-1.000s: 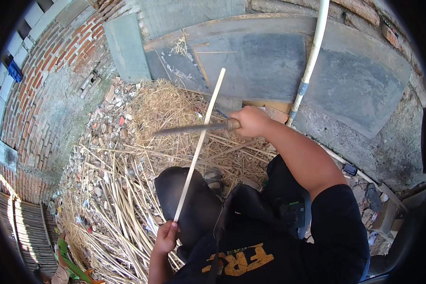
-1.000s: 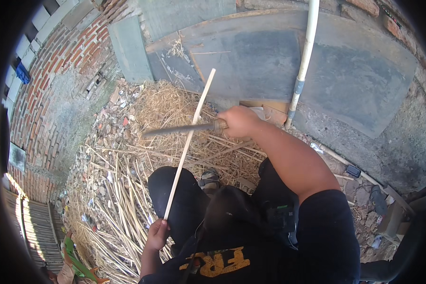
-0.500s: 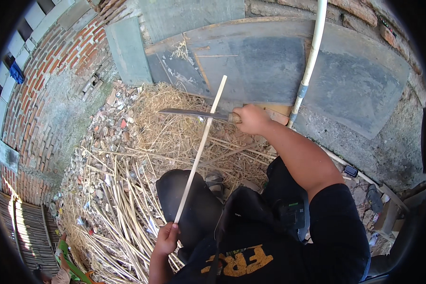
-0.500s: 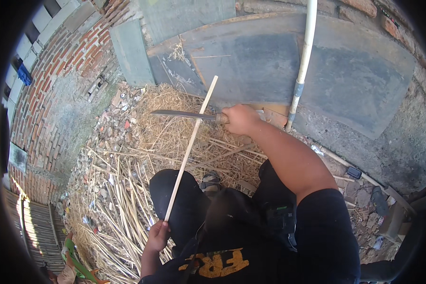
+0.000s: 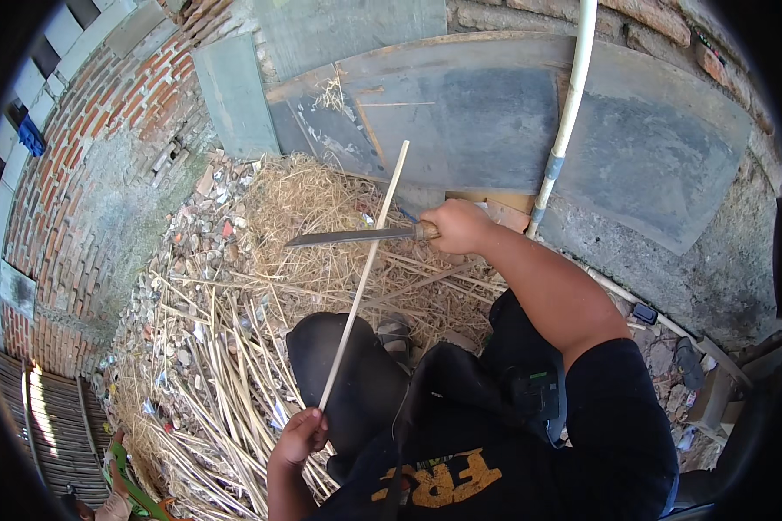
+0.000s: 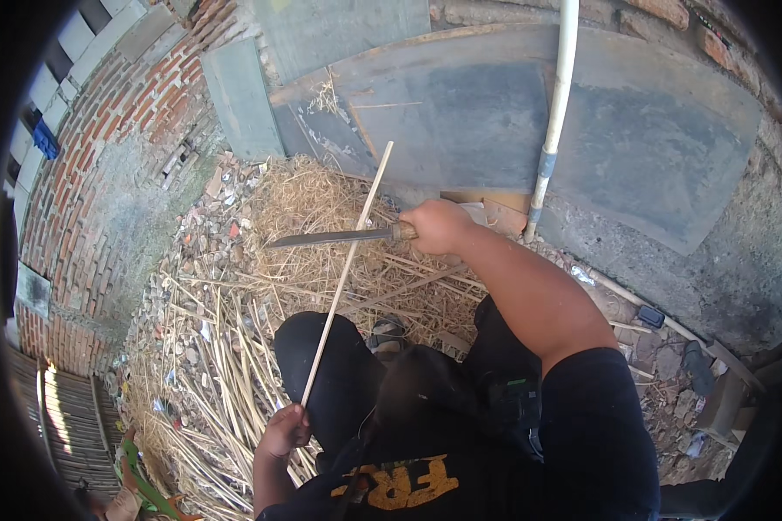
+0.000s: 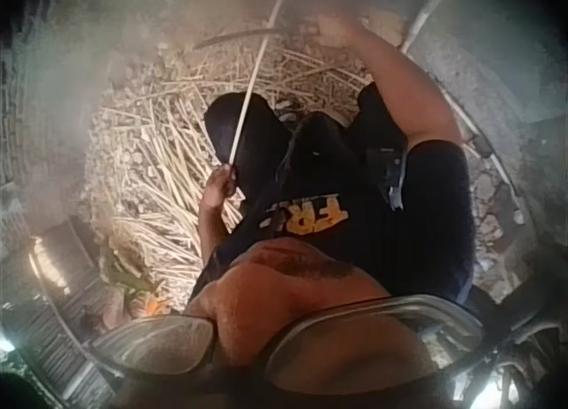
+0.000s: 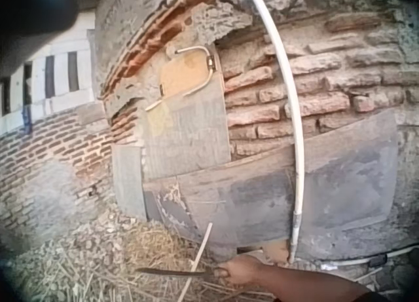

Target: The person uses a large blade to shave the surface of a thin bamboo stick, holding the stick with one hand and drawing the blade along its length while sitting on the ground.

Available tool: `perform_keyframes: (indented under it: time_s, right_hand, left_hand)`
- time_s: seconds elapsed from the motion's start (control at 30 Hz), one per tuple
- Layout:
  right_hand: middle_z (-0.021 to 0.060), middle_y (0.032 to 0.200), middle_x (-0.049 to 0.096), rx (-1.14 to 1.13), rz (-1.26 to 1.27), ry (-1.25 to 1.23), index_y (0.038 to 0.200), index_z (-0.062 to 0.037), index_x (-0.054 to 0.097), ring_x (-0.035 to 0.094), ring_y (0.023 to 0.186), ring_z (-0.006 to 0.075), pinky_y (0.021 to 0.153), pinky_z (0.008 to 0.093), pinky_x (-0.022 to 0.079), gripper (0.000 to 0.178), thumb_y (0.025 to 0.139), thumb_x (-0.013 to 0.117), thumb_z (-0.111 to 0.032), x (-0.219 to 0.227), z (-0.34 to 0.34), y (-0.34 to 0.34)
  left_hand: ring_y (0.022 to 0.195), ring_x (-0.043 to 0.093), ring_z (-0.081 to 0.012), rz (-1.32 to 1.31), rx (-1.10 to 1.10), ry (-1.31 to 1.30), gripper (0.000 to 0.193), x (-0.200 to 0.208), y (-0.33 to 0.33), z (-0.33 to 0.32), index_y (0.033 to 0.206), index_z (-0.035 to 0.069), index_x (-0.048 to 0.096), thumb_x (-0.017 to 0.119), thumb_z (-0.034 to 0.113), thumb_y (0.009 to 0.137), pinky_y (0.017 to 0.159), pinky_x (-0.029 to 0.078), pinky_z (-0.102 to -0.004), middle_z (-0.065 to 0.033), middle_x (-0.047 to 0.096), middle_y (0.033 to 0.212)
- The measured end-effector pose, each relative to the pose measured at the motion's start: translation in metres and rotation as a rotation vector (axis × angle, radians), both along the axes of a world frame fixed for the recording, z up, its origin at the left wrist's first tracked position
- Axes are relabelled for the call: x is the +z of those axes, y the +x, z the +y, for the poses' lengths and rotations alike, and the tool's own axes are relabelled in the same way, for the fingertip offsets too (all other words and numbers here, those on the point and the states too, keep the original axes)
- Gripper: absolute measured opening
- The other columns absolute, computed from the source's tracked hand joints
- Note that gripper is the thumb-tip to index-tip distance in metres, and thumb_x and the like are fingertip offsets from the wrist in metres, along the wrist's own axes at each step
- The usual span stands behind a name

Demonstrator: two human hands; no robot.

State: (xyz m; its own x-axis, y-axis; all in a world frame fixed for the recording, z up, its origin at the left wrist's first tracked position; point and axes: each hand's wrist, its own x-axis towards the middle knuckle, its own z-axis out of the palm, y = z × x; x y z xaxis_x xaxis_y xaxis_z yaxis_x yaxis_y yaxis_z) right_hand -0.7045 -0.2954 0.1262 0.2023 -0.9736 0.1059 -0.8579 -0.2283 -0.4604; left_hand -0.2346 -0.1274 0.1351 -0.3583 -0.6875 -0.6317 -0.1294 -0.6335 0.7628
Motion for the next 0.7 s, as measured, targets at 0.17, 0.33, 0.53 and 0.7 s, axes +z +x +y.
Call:
perform_keyframes:
  time_s: [0.17, 0.33, 0.53, 0.7]
  right_hand:
    - [0.0143, 0.083, 0.069, 0.056, 0.052, -0.082, 0.1, -0.0138, 0.068, 0.068, 0.085, 0.037, 0.075, 0.0497, 0.054, 0.027, 0.074, 0.07, -0.02, 0.024, 0.017, 0.024]
    - [0.0145, 0.08, 0.07, 0.027, 0.022, -0.018, 0.099, -0.0119, 0.068, 0.068, 0.079, 0.0375, 0.072, 0.0495, 0.054, 0.027, 0.073, 0.069, -0.018, 0.016, 0.008, 0.003]
    - [0.0145, 0.083, 0.069, -0.001, 0.079, -0.072, 0.101, -0.014, 0.067, 0.068, 0.083, 0.0368, 0.073, 0.0506, 0.054, 0.026, 0.076, 0.07, -0.021, 0.022, 0.014, 0.014]
    - [0.0137, 0.084, 0.07, 0.227, 0.211, -0.161, 0.102, -0.0146, 0.067, 0.069, 0.085, 0.0355, 0.074, 0.0495, 0.055, 0.026, 0.077, 0.069, -0.02, 0.025, 0.02, 0.027]
  left_hand:
    - [0.048, 0.03, -0.0096, 0.046, 0.006, 0.013, 0.033, -0.013, 0.015, 0.002, 0.082, 0.006, 0.057, 0.054, 0.032, 0.103, 0.046, 0.023, -0.0259, 0.0028, 0.037, 0.059]
    - [0.047, 0.03, -0.0095, 0.003, -0.017, -0.018, 0.033, -0.008, -0.003, -0.002, 0.083, 0.007, 0.056, 0.053, 0.032, 0.103, 0.045, 0.023, -0.026, 0.0028, 0.037, 0.058]
    - [0.046, 0.03, -0.0095, -0.033, -0.028, -0.048, 0.034, -0.006, 0.005, 0.0, 0.083, 0.007, 0.055, 0.051, 0.033, 0.104, 0.045, 0.023, -0.0265, 0.0024, 0.037, 0.057]
    - [0.046, 0.03, -0.0097, 0.008, -0.065, -0.036, 0.033, -0.011, 0.01, -0.001, 0.083, 0.007, 0.055, 0.051, 0.032, 0.104, 0.045, 0.022, -0.027, 0.0026, 0.036, 0.056]
